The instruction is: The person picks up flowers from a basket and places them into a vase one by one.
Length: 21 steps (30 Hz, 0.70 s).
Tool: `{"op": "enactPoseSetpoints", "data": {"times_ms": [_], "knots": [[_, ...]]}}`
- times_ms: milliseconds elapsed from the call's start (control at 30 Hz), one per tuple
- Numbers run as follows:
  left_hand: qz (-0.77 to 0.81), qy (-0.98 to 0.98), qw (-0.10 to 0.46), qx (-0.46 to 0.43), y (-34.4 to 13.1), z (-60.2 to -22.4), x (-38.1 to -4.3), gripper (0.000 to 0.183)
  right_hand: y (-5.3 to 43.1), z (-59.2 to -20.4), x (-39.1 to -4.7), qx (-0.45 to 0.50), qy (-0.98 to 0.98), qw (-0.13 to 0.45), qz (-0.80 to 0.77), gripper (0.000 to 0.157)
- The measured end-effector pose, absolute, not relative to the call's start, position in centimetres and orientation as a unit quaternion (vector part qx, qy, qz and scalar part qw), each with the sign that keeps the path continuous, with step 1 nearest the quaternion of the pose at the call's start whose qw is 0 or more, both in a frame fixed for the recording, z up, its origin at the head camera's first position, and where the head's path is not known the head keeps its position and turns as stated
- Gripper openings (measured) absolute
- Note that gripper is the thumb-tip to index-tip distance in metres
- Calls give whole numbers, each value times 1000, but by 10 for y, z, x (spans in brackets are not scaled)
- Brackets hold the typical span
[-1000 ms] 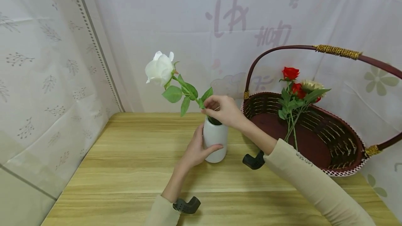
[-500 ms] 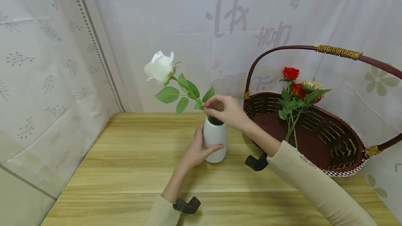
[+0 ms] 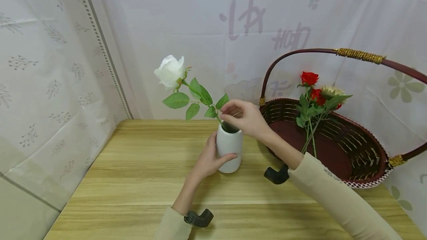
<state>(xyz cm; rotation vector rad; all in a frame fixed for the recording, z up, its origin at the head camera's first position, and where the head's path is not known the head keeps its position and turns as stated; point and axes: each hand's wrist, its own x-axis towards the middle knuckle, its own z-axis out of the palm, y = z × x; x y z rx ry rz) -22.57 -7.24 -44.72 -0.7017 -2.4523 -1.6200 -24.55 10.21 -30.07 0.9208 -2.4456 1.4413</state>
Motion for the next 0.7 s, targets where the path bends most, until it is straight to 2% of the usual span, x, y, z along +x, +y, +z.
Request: {"op": "enactPoseSetpoints", "data": {"times_ms": [700], "knots": [[-539,-809,56,-227,-72,-447,-226,97,120,-307,-235,333,-806,113,476,26]]}}
